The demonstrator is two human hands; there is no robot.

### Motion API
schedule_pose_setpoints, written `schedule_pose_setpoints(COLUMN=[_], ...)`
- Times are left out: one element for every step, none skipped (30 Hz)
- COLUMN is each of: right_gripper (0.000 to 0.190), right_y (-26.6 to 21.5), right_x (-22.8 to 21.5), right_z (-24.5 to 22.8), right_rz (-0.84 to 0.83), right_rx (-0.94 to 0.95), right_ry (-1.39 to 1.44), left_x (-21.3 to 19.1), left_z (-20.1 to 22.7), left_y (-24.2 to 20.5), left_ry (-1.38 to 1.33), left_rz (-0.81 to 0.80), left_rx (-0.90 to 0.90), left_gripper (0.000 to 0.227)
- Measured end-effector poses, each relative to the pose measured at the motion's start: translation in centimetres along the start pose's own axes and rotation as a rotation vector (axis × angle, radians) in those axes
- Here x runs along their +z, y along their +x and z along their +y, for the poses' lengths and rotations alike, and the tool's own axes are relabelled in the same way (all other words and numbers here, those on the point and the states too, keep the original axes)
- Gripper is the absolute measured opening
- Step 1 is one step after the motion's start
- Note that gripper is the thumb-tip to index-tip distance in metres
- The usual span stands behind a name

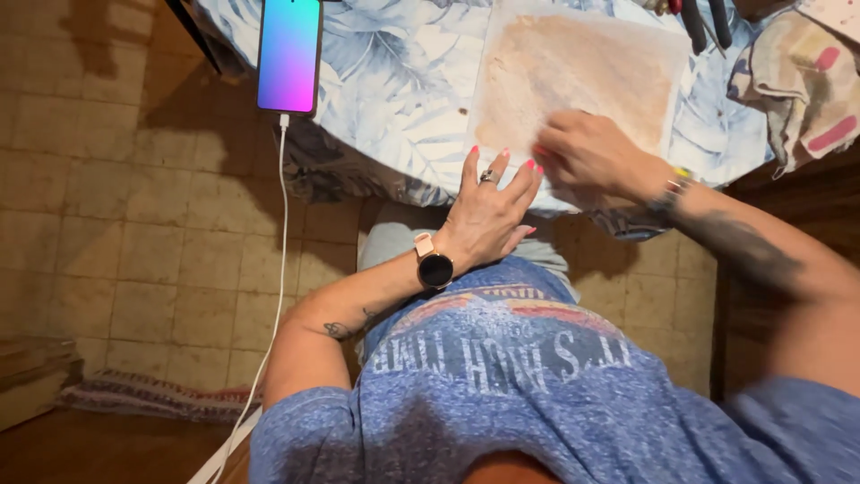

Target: Applying and rubbing small pieces of pink material onto a sheet of parchment paper

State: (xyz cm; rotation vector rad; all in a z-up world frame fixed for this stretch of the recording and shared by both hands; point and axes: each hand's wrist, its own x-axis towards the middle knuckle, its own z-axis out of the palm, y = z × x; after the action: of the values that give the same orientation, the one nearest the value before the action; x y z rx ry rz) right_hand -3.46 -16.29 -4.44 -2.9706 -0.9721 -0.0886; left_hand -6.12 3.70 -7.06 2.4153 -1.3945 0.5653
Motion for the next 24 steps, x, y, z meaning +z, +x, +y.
schedule_pose_setpoints(right_gripper=[0.014,0.027,0.027,0.024,0.022,0.022,0.025,0.028,0.028,0.020,0.012,0.012,0.013,0.014,0.014,0.008,0.006,0.006,0.009,0.019,0.019,0.015,0.022,0.022], right_y=[2.2,4.5,5.7,6.9,8.3,7.7,7.2,6.8,5.1,3.4,1.4,-0.5,-2.5,-4.6,-5.2,-5.8,-6.5,-6.5,-6.4,-6.2,-5.5,-4.8,-4.7,-4.1], right_x=[-0.7,-1.4,-0.1,1.1,2.3,1.6,0.8,0.1,-0.7,-1.5,-2.2,-2.3,-2.5,-2.9,-3.8,-4.7,-5.4,-4.8,-4.5,-4.1,-3.6,-3.0,-2.0,-2.7], right_z=[-0.8,-1.5,-0.3,0.8,2.1,1.4,0.9,0.4,0.4,0.5,0.3,1.3,2.4,3.4,4.1,4.7,5.1,4.7,4.6,4.6,3.5,2.5,0.8,-0.4], right_rz=[0.005,0.010,0.011,0.124,0.239,0.242,0.164,0.086,0.082,-0.080,-0.239,-0.241,-0.297,-0.352,-0.350,-0.555,-0.753,-0.751,-0.583,-0.408,-0.399,-0.138,0.127,0.128], right_rx=[0.044,0.089,0.096,0.111,0.122,0.127,0.116,0.103,0.099,0.024,-0.044,-0.042,-0.210,-0.379,-0.375,-0.245,-0.101,-0.096,0.070,0.230,0.221,0.223,0.235,0.240], right_ry=[0.096,0.191,0.198,0.113,0.024,0.027,0.066,0.105,0.108,0.073,0.044,0.053,-0.042,-0.136,-0.143,-0.299,-0.446,-0.444,-0.264,-0.085,-0.095,0.292,0.693,0.701], left_x=[-0.2,-0.4,-0.4,-0.5,-0.5,-0.5,-0.5,-0.4,-0.4,-0.4,-0.4,-0.4,-0.4,-0.4,-0.4,-0.5,-0.6,-1.0,-1.4,-1.7,-1.4,-1.1,-0.7,-1.1], left_z=[0.0,0.1,0.2,0.2,0.1,0.2,0.2,0.1,0.0,0.0,0.1,0.1,0.1,0.2,0.3,0.3,0.4,0.4,0.3,0.1,-0.1,-0.4,-0.3,-0.4], left_y=[0.0,0.1,0.1,0.1,0.2,0.1,0.1,0.1,0.1,0.1,-0.1,-0.2,0.0,0.1,0.2,0.3,0.2,0.4,1.0,1.5,2.1,2.6,2.7,2.9], left_ry=[0.051,0.102,0.099,0.119,0.143,0.143,0.156,0.169,0.168,0.173,0.177,0.173,0.164,0.155,0.157,0.140,0.121,0.122,-0.041,-0.204,-0.192,-0.294,-0.408,-0.409], left_rz=[-0.045,-0.090,-0.097,-0.099,-0.096,-0.100,-0.104,-0.108,-0.110,-0.108,-0.112,-0.121,-0.120,-0.119,-0.112,-0.085,-0.066,-0.067,0.008,0.082,0.092,0.228,0.344,0.335], left_rx=[-0.009,-0.018,-0.011,-0.008,-0.006,0.000,-0.006,-0.011,-0.017,-0.011,0.003,0.004,0.006,0.008,0.012,-0.001,-0.011,-0.006,-0.076,-0.144,-0.147,-0.176,-0.201,-0.200], left_gripper=[0.068,0.066,0.066,0.066,0.066,0.066,0.067,0.068,0.068,0.069,0.070,0.070,0.069,0.069,0.069,0.068,0.067,0.067,0.055,0.044,0.044,0.041,0.038,0.038])
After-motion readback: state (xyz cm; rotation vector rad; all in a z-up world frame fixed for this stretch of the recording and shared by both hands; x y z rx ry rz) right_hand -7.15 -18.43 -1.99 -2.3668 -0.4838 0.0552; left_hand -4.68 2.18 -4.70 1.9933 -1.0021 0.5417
